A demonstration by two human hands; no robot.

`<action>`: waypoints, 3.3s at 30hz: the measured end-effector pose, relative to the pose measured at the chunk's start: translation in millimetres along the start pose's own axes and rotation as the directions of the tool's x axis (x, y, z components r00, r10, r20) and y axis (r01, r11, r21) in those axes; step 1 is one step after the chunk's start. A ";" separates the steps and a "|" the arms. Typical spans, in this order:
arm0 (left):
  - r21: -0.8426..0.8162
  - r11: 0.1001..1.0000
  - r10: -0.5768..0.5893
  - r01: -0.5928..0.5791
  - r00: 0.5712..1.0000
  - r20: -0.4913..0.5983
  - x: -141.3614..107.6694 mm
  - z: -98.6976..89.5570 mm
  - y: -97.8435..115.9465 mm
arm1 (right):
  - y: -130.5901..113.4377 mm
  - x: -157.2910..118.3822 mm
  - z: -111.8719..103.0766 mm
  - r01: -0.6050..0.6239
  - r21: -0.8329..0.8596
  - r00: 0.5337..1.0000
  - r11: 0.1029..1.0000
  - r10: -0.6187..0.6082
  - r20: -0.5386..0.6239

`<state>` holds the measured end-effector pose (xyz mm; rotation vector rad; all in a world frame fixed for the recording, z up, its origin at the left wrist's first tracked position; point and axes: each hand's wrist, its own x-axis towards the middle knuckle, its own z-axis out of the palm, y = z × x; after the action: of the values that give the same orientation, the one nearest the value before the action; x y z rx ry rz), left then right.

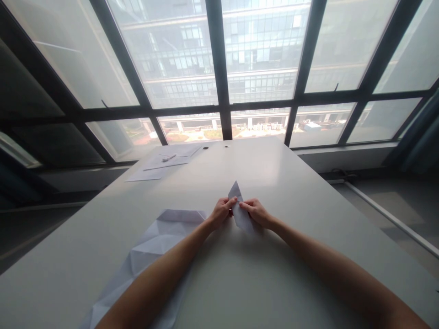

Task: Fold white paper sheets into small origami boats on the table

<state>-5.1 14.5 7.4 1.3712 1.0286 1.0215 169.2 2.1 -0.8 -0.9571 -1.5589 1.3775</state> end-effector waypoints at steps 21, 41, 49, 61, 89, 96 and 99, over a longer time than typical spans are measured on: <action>0.120 0.991 0.042 -0.051 0.996 0.077 -1.4 0.9 0.7 | -0.1 2.9 4.8 0.013 0.016 0.978 1.000 -0.010 -0.209; 0.211 0.954 0.235 -0.212 0.968 -0.088 5.8 1.0 -13.4 | 5.7 9.7 9.2 0.043 -0.027 0.959 0.999 -0.048 -0.279; 0.139 0.979 0.150 -0.147 0.989 -0.011 6.3 -1.5 -14.6 | 5.0 8.4 2.2 0.033 0.013 0.986 0.999 -0.031 -0.165; -0.041 0.993 0.106 -0.107 0.994 -0.031 1.0 1.6 -0.8 | -0.4 8.7 0.1 0.022 -0.005 0.995 1.000 -0.023 -0.096; 0.074 0.988 0.143 -0.132 0.976 -0.166 2.9 5.1 -5.5 | -2.8 8.3 -0.5 0.002 0.003 0.991 1.000 -0.001 -0.133; 0.061 0.992 0.119 -0.114 0.989 -0.085 0.7 5.5 -3.1 | -2.3 8.6 2.6 0.037 -0.004 0.979 0.999 -0.037 -0.199; 0.085 0.990 0.124 -0.116 0.987 -0.103 0.2 5.7 -2.2 | 2.5 9.5 -2.5 0.012 -0.040 0.975 0.999 -0.020 -0.220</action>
<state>0.4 13.3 5.0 1.4694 1.0862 1.1663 168.1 12.1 -2.3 -1.0798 -1.4264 1.1897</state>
